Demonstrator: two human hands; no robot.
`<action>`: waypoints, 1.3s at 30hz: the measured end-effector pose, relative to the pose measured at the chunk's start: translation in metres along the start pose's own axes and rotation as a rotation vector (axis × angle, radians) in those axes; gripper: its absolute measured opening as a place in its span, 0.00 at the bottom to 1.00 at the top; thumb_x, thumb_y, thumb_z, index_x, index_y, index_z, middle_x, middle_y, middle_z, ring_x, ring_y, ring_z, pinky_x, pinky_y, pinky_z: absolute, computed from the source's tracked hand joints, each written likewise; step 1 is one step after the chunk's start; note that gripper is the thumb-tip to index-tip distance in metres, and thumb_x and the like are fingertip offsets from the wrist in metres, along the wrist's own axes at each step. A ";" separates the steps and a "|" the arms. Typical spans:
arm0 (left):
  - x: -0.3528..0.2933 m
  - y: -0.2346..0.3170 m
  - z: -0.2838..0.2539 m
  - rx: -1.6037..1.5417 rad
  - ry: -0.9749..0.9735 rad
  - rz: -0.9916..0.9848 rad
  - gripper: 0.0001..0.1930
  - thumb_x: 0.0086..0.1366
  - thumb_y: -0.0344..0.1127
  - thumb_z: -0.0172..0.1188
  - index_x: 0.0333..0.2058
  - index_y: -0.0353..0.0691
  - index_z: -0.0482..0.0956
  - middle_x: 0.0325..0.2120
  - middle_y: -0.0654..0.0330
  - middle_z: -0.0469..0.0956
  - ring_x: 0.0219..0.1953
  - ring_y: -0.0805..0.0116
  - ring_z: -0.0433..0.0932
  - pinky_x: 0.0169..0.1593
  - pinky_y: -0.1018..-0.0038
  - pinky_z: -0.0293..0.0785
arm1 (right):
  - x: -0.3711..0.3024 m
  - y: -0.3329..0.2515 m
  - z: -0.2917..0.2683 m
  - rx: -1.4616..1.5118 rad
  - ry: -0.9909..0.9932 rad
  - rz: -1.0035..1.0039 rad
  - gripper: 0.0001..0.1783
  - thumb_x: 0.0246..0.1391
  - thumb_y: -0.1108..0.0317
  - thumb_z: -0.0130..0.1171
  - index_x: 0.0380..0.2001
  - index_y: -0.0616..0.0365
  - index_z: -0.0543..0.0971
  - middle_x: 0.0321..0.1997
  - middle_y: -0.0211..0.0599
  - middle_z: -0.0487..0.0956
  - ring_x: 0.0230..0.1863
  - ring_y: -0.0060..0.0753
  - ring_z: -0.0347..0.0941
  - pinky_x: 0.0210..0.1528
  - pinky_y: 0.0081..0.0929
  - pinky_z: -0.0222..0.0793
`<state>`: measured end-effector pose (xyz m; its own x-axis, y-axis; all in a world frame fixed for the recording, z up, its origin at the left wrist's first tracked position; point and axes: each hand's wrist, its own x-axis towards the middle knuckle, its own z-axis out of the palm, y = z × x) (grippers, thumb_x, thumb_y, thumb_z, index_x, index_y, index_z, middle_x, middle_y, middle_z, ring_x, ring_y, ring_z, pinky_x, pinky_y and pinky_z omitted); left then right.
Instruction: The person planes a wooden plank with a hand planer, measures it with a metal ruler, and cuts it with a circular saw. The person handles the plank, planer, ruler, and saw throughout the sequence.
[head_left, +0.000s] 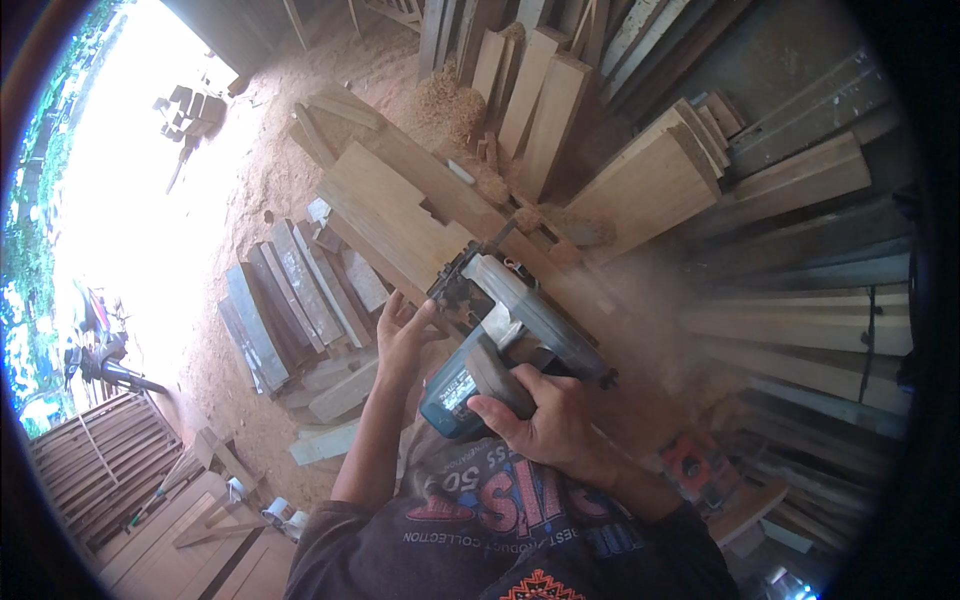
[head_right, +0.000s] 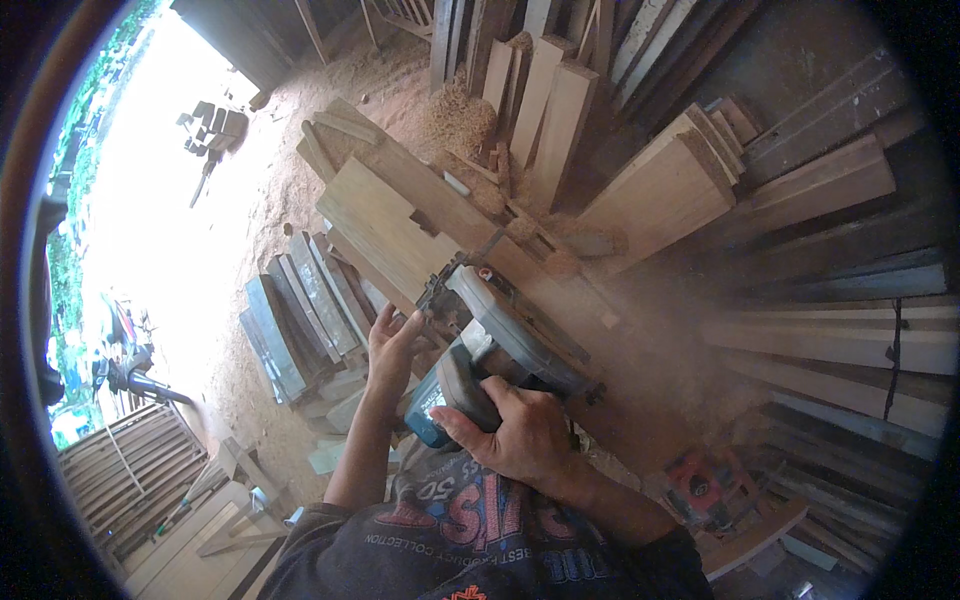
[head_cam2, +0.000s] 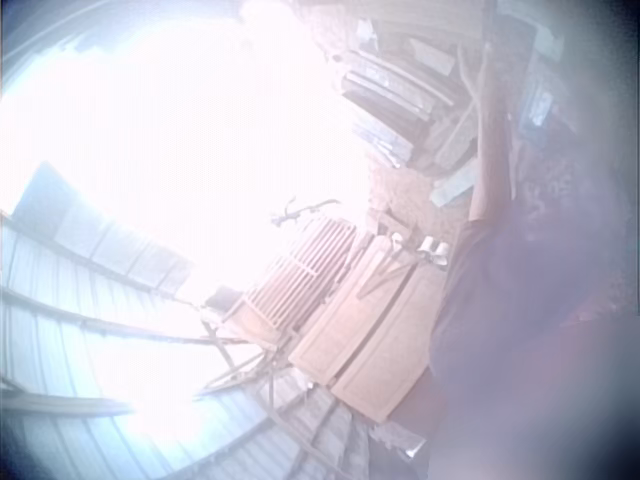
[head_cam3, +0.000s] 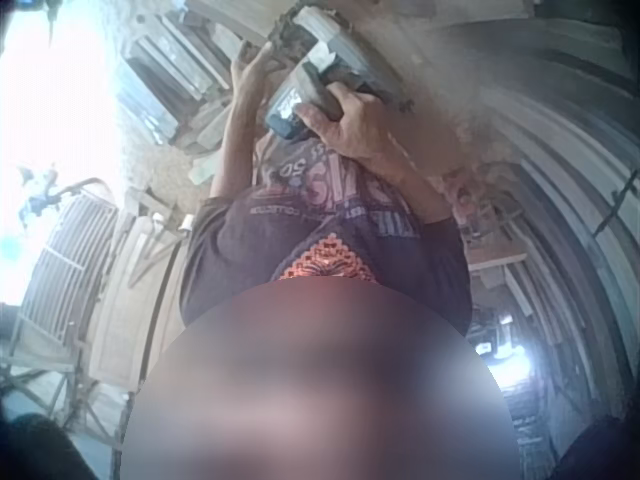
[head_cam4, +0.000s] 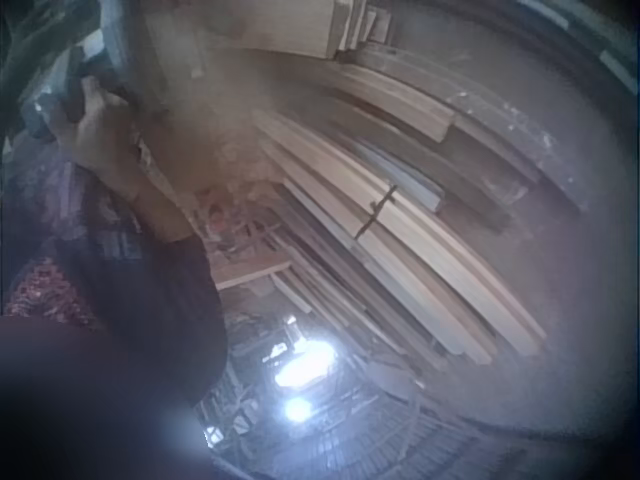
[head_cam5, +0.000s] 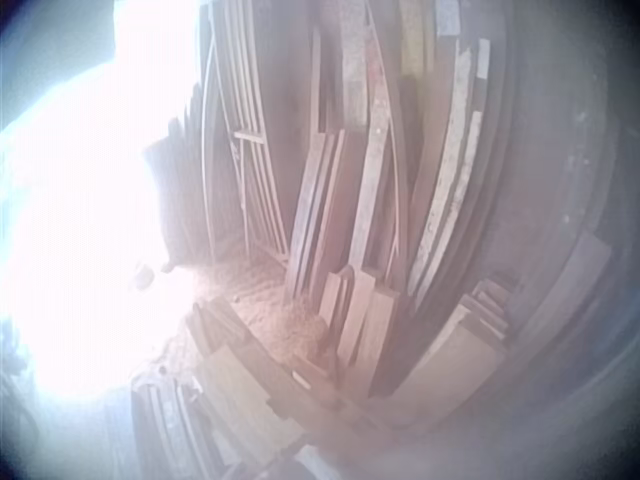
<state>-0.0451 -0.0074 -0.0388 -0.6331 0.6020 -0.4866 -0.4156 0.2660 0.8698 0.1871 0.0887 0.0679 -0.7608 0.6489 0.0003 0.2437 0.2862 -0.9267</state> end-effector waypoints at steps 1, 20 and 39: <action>0.001 -0.001 -0.001 -0.002 -0.003 0.000 0.35 0.73 0.34 0.69 0.72 0.31 0.65 0.56 0.48 0.83 0.51 0.60 0.87 0.43 0.67 0.89 | 0.000 0.001 0.000 0.007 0.000 -0.002 0.35 0.67 0.35 0.66 0.32 0.64 0.80 0.21 0.54 0.82 0.24 0.55 0.87 0.26 0.46 0.83; 0.020 -0.019 -0.008 0.025 0.008 -0.013 0.33 0.74 0.34 0.69 0.71 0.31 0.66 0.57 0.47 0.82 0.53 0.57 0.86 0.45 0.64 0.88 | 0.005 0.028 0.016 -0.006 0.020 -0.020 0.34 0.67 0.36 0.66 0.31 0.62 0.79 0.20 0.53 0.82 0.24 0.56 0.86 0.26 0.47 0.82; 0.038 -0.038 -0.016 0.016 0.018 0.024 0.32 0.74 0.33 0.68 0.70 0.30 0.66 0.57 0.45 0.82 0.54 0.56 0.86 0.44 0.63 0.89 | 0.009 0.054 0.032 0.027 0.039 -0.037 0.34 0.66 0.37 0.67 0.30 0.62 0.79 0.20 0.52 0.81 0.24 0.54 0.86 0.26 0.46 0.81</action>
<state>-0.0636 -0.0067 -0.0914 -0.6546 0.5943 -0.4672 -0.3896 0.2643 0.8822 0.1740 0.0873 0.0060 -0.7450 0.6652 0.0493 0.1990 0.2923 -0.9354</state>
